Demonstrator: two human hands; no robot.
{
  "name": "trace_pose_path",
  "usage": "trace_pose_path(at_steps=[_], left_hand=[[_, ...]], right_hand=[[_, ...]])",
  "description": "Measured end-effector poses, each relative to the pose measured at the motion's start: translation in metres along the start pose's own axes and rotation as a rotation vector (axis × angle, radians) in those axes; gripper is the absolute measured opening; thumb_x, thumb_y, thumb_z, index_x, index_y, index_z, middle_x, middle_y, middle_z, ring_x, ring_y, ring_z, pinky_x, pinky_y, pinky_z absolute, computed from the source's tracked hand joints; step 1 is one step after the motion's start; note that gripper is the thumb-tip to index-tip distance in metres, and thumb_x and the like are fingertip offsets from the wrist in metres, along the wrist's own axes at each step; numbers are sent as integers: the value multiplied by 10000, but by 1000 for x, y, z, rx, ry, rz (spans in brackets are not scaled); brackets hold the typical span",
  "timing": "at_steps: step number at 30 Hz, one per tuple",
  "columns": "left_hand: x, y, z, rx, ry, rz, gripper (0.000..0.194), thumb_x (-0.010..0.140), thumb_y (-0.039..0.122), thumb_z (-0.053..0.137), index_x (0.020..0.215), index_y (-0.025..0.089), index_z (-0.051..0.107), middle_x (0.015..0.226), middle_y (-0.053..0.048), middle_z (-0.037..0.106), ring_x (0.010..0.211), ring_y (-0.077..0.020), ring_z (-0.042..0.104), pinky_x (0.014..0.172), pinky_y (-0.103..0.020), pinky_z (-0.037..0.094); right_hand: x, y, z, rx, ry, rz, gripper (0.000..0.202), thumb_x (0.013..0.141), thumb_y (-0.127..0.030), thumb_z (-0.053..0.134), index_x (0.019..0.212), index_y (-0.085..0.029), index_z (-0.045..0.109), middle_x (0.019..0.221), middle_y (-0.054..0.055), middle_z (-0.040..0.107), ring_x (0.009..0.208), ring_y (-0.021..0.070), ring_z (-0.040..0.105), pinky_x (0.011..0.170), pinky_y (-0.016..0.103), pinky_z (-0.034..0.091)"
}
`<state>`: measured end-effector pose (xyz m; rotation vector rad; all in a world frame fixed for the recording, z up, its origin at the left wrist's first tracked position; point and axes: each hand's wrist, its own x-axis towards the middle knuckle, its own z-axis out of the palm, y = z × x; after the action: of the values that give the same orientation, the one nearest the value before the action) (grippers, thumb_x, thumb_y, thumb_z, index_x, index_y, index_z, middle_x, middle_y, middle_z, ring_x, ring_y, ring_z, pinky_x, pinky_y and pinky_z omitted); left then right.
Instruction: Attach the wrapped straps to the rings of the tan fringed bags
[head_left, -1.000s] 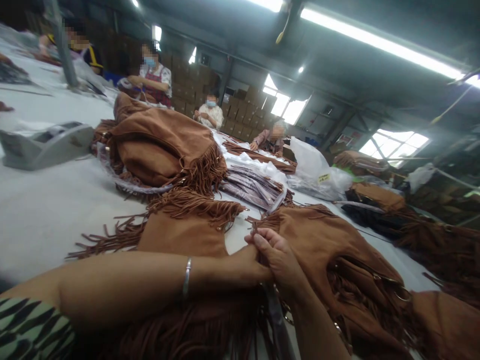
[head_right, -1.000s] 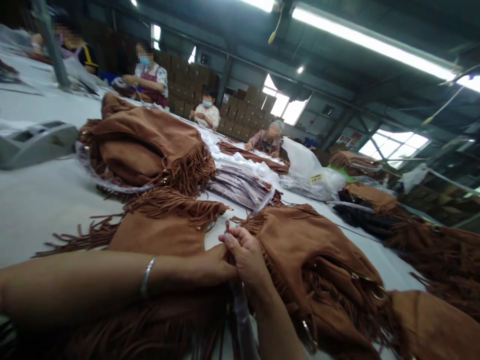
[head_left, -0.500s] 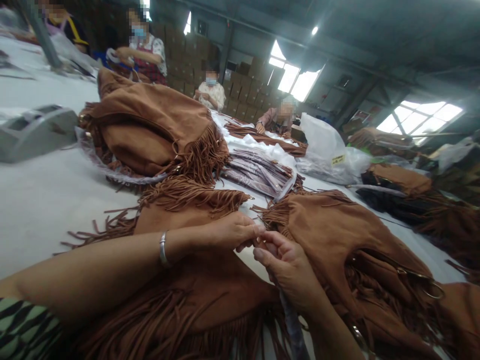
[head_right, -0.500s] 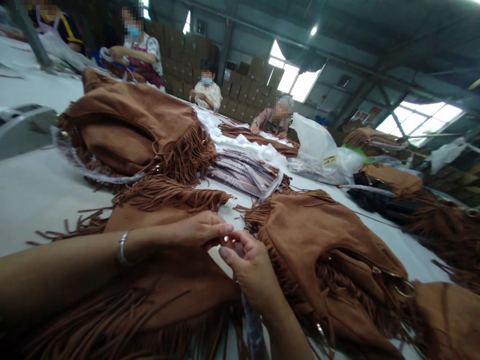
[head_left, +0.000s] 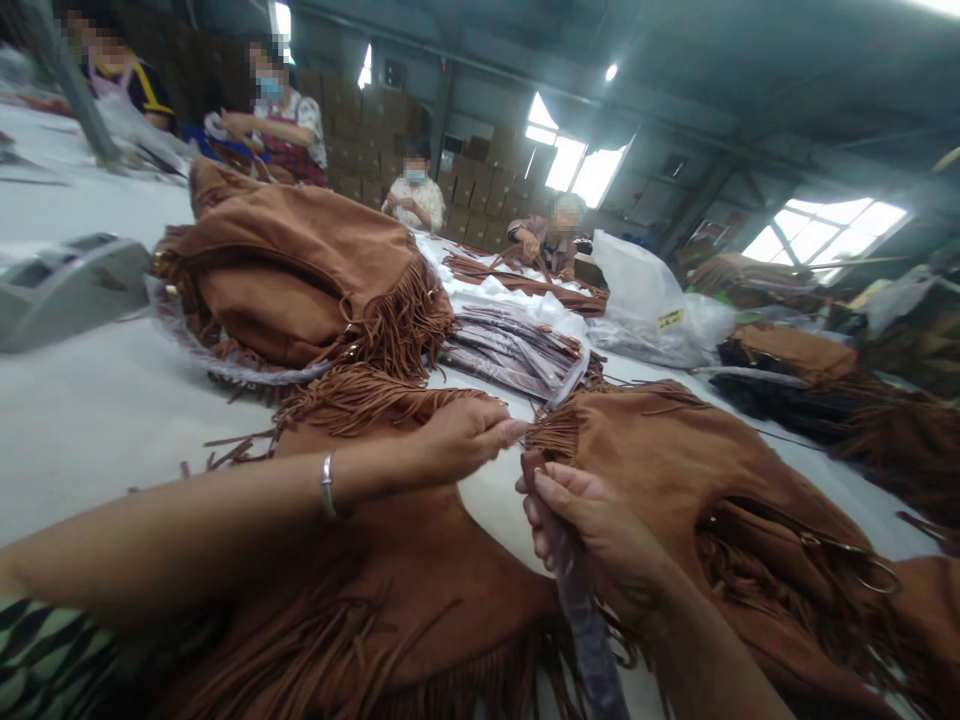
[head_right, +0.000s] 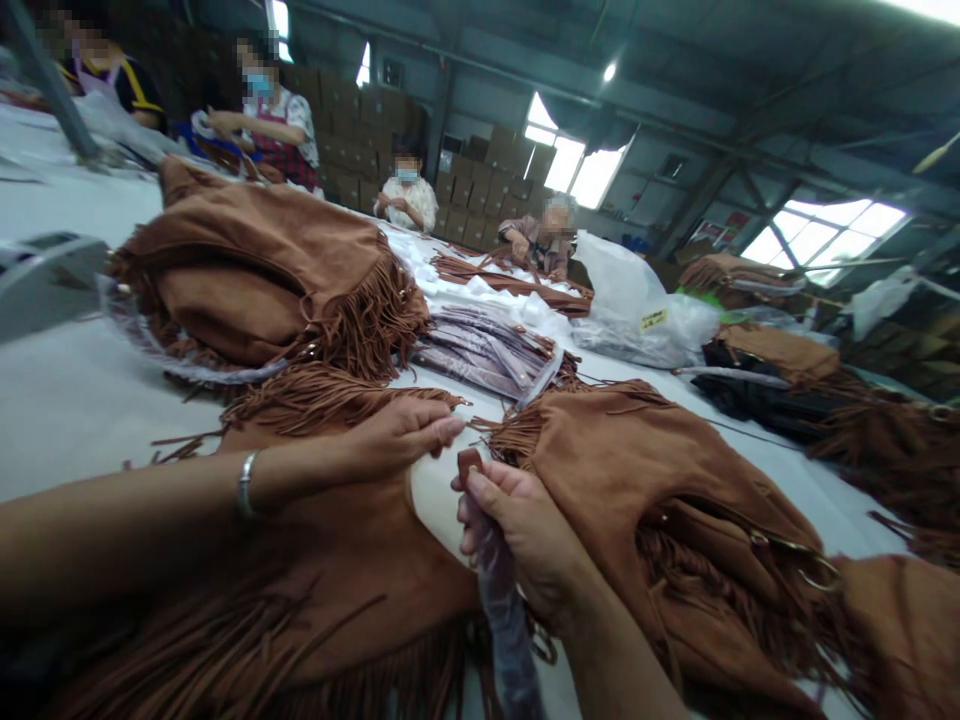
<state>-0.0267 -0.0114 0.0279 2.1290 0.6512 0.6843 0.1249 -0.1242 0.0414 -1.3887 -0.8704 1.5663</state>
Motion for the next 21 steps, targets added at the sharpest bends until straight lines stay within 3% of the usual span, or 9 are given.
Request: trace_pose_path(at_steps=[2, 4, 8, 11, 13, 17, 21], left_hand=[[25, -5, -19, 239, 45, -67, 296, 826, 430, 478, 768, 155, 572, 684, -13, 534, 644, -131, 463, 601, -225, 315], [50, -14, -32, 281, -5, -95, 253, 710, 376, 632, 838, 161, 590, 765, -18, 563, 726, -153, 486, 642, -230, 319], [85, -41, -32, 241, -177, -158, 282, 471, 215, 761, 684, 170, 582, 619, 15, 535, 681, -166, 495, 653, -244, 341], [95, -66, -23, 165, -289, -226, 204, 465, 121, 702, 537, 171, 518, 471, 39, 441, 605, -159, 475, 642, -259, 355], [98, -80, -22, 71, -364, -260, 184, 486, 133, 687, 536, 167, 513, 471, 41, 450, 586, -150, 473, 626, -258, 370], [101, -98, -32, -189, -505, -299, 257, 539, 246, 699, 737, 164, 557, 684, 5, 590, 654, -158, 541, 619, -261, 428], [98, -101, -38, -357, -551, -314, 387, 564, 267, 712, 887, 165, 525, 867, -54, 624, 750, -180, 585, 646, -281, 467]], right_hand=[[4, -2, 2, 98, -12, -7, 208, 771, -340, 650, 848, -161, 577, 625, -22, 570, 413, 70, 520, 369, 160, 397], [9, -5, 4, 176, -17, -20, 191, 779, -329, 634, 847, -160, 575, 623, -28, 562, 363, 50, 472, 311, 141, 344], [23, -3, 1, 326, -85, -26, 202, 763, -333, 636, 860, -164, 583, 576, -60, 500, 313, 15, 339, 264, 119, 236], [36, 4, -8, 374, -133, -36, 244, 765, -333, 632, 943, -173, 588, 548, -80, 461, 310, 10, 267, 263, 116, 208], [44, 10, -14, 363, -119, -26, 275, 780, -365, 619, 992, -196, 570, 533, -89, 458, 304, 8, 219, 263, 112, 184], [60, 21, -19, 200, 3, -68, 334, 771, -479, 612, 953, -205, 553, 599, -71, 534, 280, -6, 218, 254, 121, 161], [66, 26, -26, 24, 109, -184, 373, 748, -501, 616, 890, -157, 586, 658, -39, 568, 270, -14, 286, 259, 137, 155]])
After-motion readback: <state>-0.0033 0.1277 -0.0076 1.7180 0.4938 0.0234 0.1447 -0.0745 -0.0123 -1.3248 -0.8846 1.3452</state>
